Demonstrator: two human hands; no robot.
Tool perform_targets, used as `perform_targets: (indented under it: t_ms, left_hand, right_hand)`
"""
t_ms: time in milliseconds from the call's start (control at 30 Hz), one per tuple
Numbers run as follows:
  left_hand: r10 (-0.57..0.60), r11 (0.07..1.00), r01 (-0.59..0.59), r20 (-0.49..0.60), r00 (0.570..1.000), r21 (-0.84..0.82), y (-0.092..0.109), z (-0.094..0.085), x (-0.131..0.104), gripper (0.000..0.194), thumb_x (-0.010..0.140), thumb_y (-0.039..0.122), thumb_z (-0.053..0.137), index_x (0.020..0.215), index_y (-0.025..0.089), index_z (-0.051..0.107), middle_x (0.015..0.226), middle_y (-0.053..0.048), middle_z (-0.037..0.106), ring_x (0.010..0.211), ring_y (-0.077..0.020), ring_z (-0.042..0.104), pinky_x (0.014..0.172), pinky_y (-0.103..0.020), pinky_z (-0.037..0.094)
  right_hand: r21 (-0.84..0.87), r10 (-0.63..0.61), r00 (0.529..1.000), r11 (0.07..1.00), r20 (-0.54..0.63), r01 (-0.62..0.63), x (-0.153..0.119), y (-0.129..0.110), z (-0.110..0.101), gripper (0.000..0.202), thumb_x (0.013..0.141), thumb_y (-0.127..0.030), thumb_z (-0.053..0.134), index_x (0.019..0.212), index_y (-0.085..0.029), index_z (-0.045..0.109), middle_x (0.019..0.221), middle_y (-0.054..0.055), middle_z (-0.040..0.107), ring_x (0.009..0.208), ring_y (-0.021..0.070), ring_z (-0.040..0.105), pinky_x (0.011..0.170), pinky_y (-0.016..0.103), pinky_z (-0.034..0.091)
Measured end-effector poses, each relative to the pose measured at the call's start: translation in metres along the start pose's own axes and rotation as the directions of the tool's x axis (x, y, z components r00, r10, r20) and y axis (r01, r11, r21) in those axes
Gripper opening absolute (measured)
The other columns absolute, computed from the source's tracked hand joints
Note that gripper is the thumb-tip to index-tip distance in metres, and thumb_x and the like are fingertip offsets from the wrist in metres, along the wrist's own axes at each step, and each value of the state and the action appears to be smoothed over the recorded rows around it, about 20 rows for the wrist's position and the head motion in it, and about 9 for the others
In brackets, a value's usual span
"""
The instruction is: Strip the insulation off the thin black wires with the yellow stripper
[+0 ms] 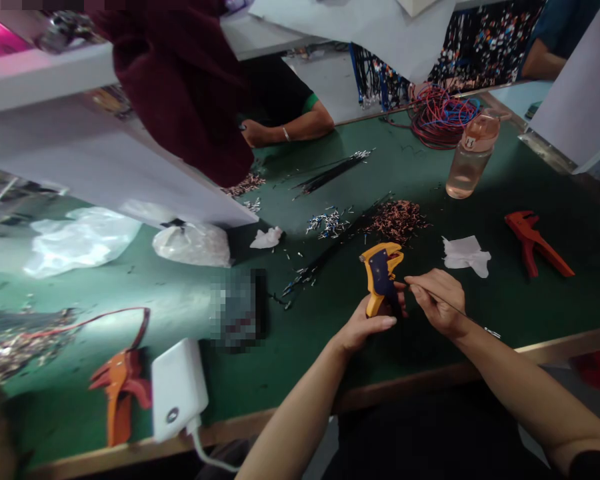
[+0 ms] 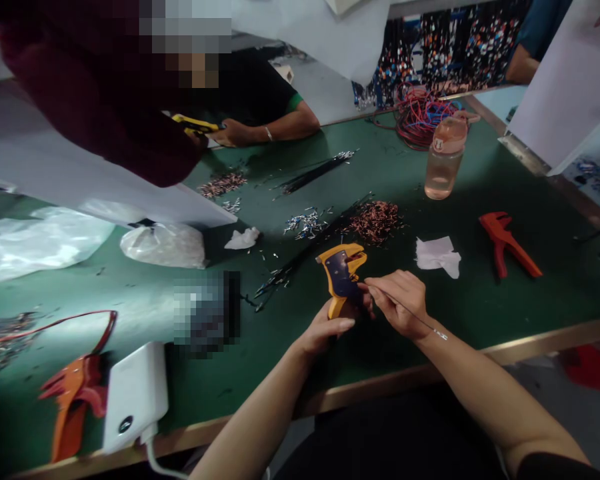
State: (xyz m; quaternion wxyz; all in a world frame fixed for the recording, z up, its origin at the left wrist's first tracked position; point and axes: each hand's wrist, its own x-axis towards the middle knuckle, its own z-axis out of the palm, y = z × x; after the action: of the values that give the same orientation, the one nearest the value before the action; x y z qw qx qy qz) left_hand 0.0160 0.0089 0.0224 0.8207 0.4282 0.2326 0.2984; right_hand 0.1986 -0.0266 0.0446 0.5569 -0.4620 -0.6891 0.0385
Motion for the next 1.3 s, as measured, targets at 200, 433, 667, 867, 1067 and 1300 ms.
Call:
perform_targets:
  t_ms: [200, 433, 667, 867, 1067, 1300]
  left_hand:
    - [-0.019, 0.999, 0.022, -0.086, 0.996, 0.033, 0.001, 0.0, -0.001, 0.048, 0.067, 0.035, 0.082, 0.109, 0.016, 0.067, 0.095, -0.007, 0.068, 0.085, -0.022, 0.064, 0.085, -0.038, 0.052]
    - [0.004, 0.991, 0.012, -0.121, 0.993, 0.132, 0.004, 0.0, 0.0, 0.044, 0.067, 0.036, 0.084, 0.102, 0.015, 0.067, 0.084, -0.004, 0.065, 0.079, -0.0179, 0.062, 0.079, -0.032, 0.052]
    - [0.044, 0.967, -0.005, -0.147, 0.988, 0.255, 0.001, -0.004, 0.002, 0.041, 0.067, 0.042, 0.083, 0.092, 0.014, 0.067, 0.072, -0.001, 0.061, 0.066, -0.0133, 0.057, 0.064, -0.026, 0.047]
    - [0.045, 0.935, 0.048, -0.253, 0.966, 0.351, -0.006, -0.009, 0.004, 0.042, 0.061, 0.049, 0.084, 0.075, 0.014, 0.065, 0.057, 0.0, 0.059, 0.05, -0.0104, 0.05, 0.049, -0.024, 0.039]
    - [0.064, 0.934, 0.069, -0.352, 0.934, 0.351, -0.002, -0.004, 0.005, 0.04, 0.062, 0.048, 0.084, 0.066, 0.015, 0.061, 0.049, 0.004, 0.052, 0.045, -0.0086, 0.045, 0.046, -0.024, 0.034]
    - [0.06, 0.998, -0.057, -0.13, 0.99, 0.028, 0.005, -0.01, 0.005, 0.054, 0.062, 0.042, 0.082, 0.106, 0.014, 0.067, 0.083, -0.006, 0.066, 0.076, -0.0196, 0.061, 0.073, -0.035, 0.05]
  right_hand:
    - [-0.056, -0.019, 1.0, 0.998, 0.024, 0.021, 0.0, -0.002, -0.001, 0.023, 0.099, -0.021, 0.051, 0.098, -0.021, 0.074, 0.075, 0.005, 0.077, 0.061, 0.0168, 0.067, 0.057, 0.032, 0.045]
    - [-0.068, -0.059, 0.998, 0.996, 0.036, 0.061, -0.001, -0.002, 0.0, 0.021, 0.097, -0.018, 0.053, 0.101, -0.022, 0.073, 0.077, 0.004, 0.078, 0.06, 0.0164, 0.067, 0.057, 0.032, 0.043]
    - [-0.059, -0.069, 0.997, 0.996, 0.037, 0.071, -0.002, -0.003, 0.0, 0.02, 0.097, -0.017, 0.052, 0.099, -0.021, 0.072, 0.076, 0.003, 0.077, 0.06, 0.0151, 0.066, 0.057, 0.031, 0.042]
    - [-0.061, -0.056, 0.997, 0.996, 0.05, 0.059, -0.002, -0.002, 0.0, 0.022, 0.098, -0.02, 0.052, 0.098, -0.022, 0.073, 0.075, 0.003, 0.077, 0.059, 0.0149, 0.066, 0.057, 0.032, 0.042]
    - [-0.005, 0.009, 0.999, 1.0, 0.033, -0.009, 0.0, -0.004, -0.001, 0.025, 0.099, -0.021, 0.049, 0.101, -0.022, 0.074, 0.07, 0.003, 0.075, 0.06, 0.0163, 0.066, 0.058, 0.032, 0.045]
    - [0.197, 0.291, 0.955, 0.941, -0.053, -0.276, 0.0, -0.001, 0.0, 0.024, 0.098, -0.027, 0.052, 0.094, -0.021, 0.075, 0.072, 0.004, 0.073, 0.066, 0.0179, 0.067, 0.061, 0.032, 0.053]
